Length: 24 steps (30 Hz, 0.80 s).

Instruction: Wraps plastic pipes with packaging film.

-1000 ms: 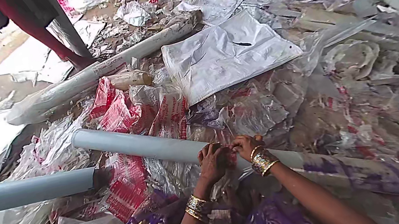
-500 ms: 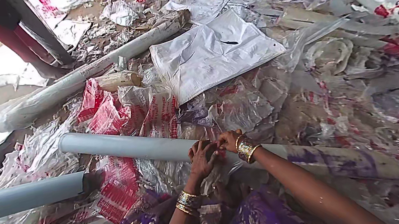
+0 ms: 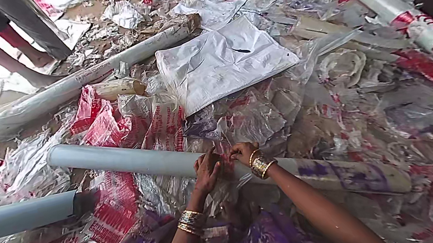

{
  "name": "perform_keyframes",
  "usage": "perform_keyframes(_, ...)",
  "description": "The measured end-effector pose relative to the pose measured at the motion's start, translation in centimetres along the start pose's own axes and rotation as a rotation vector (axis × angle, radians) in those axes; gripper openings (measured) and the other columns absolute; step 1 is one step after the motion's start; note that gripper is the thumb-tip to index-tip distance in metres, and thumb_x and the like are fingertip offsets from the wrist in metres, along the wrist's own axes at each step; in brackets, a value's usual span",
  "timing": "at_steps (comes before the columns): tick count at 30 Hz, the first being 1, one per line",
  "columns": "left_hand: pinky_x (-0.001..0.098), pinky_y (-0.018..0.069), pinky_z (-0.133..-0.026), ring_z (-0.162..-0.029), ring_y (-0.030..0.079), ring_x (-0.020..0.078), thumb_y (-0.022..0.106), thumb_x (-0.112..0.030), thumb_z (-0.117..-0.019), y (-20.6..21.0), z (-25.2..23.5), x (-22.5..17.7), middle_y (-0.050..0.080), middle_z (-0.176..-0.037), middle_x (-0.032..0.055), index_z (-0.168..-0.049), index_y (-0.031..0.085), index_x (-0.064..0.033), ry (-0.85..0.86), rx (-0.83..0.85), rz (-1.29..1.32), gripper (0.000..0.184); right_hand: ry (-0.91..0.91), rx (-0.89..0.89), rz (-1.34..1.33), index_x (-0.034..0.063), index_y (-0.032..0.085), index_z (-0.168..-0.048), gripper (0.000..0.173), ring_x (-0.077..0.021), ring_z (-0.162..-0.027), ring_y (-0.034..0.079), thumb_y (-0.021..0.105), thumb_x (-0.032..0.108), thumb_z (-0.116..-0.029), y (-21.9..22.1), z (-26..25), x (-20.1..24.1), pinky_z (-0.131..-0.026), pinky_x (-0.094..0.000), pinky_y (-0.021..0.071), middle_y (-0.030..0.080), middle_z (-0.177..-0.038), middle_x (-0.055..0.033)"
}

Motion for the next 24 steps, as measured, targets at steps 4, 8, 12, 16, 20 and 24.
perform_keyframes(4, 0.0667, 0.0170, -0.117, -0.141, 0.045, 0.0369, 0.036, -0.052, -0.1002, -0.1, 0.3, 0.1, 0.065, -0.138, 0.0107, -0.153, 0.046, -0.0043, 0.005, 0.014, -0.016, 0.072, -0.013, 0.042, 0.083, 0.0130, 0.074, -0.121, 0.024, -0.0300, -0.130, 0.056, 0.060, 0.019, -0.1023, 0.4, -0.5, 0.9, -0.112, -0.0648, 0.0249, 0.067, -0.133, -0.0107)
perform_keyframes(8, 0.0663, 0.0188, -0.116, -0.140, 0.045, 0.0370, 0.036, -0.055, -0.0992, 0.1, 0.1, 0.2, 0.065, -0.138, 0.0103, -0.151, 0.048, -0.0051, 0.019, 0.010, -0.021, 0.073, 0.002, 0.050, 0.061, 0.0118, 0.074, -0.121, 0.023, -0.0295, -0.131, 0.056, 0.060, 0.018, -0.1026, 0.2, -0.5, 0.5, -0.113, -0.0655, 0.0243, 0.068, -0.132, -0.0105)
perform_keyframes(12, 0.0656, 0.0174, -0.117, -0.141, 0.044, 0.0354, 0.037, -0.050, -0.1005, 0.1, 0.3, 0.2, 0.065, -0.138, 0.0085, -0.151, 0.049, -0.0062, -0.001, 0.020, -0.004, 0.068, 0.002, 0.078, 0.172, 0.0122, 0.074, -0.121, 0.024, -0.0317, -0.131, 0.056, 0.061, 0.015, -0.1008, 0.4, -0.8, 1.4, -0.113, -0.0684, 0.0210, 0.068, -0.131, -0.0117)
perform_keyframes(16, 0.0651, 0.0169, -0.117, -0.141, 0.044, 0.0334, 0.036, -0.051, -0.1011, 0.1, 0.3, 0.3, 0.065, -0.137, 0.0070, -0.149, 0.051, -0.0076, 0.002, 0.034, -0.009, 0.066, -0.026, 0.143, 0.282, 0.0130, 0.074, -0.120, 0.025, -0.0350, -0.133, 0.054, 0.061, 0.013, -0.0998, 0.2, -1.1, 2.1, -0.114, -0.0719, 0.0188, 0.067, -0.133, -0.0130)
perform_keyframes(20, 0.0650, 0.0173, -0.116, -0.141, 0.043, 0.0341, 0.036, -0.046, -0.1018, 0.0, 0.0, 0.3, 0.064, -0.139, 0.0087, -0.146, 0.054, -0.0073, 0.007, 0.047, -0.005, 0.062, -0.057, 0.255, 0.359, 0.0058, 0.073, -0.119, 0.024, -0.0395, -0.134, 0.053, 0.065, 0.013, -0.0982, 0.6, -0.3, 2.3, -0.112, -0.0731, 0.0209, 0.065, -0.133, -0.0185)
perform_keyframes(24, 0.0646, 0.0173, -0.117, -0.141, 0.044, 0.0348, 0.041, -0.041, -0.1017, -0.5, -1.4, -0.3, 0.062, -0.141, 0.0113, -0.145, 0.056, -0.0084, -0.010, 0.119, -0.053, 0.056, -0.052, 0.094, 0.194, 0.0061, 0.074, -0.117, 0.022, -0.0335, -0.132, 0.055, 0.063, 0.011, -0.0985, 0.9, 1.2, 0.9, -0.113, -0.0680, 0.0242, 0.066, -0.132, -0.0151)
Point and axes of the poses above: each hand's wrist, its own z-axis away from the middle knuckle, its own y-axis out of the palm, x = y × z, the point moved 2 cm from there along -z, towards the middle knuckle
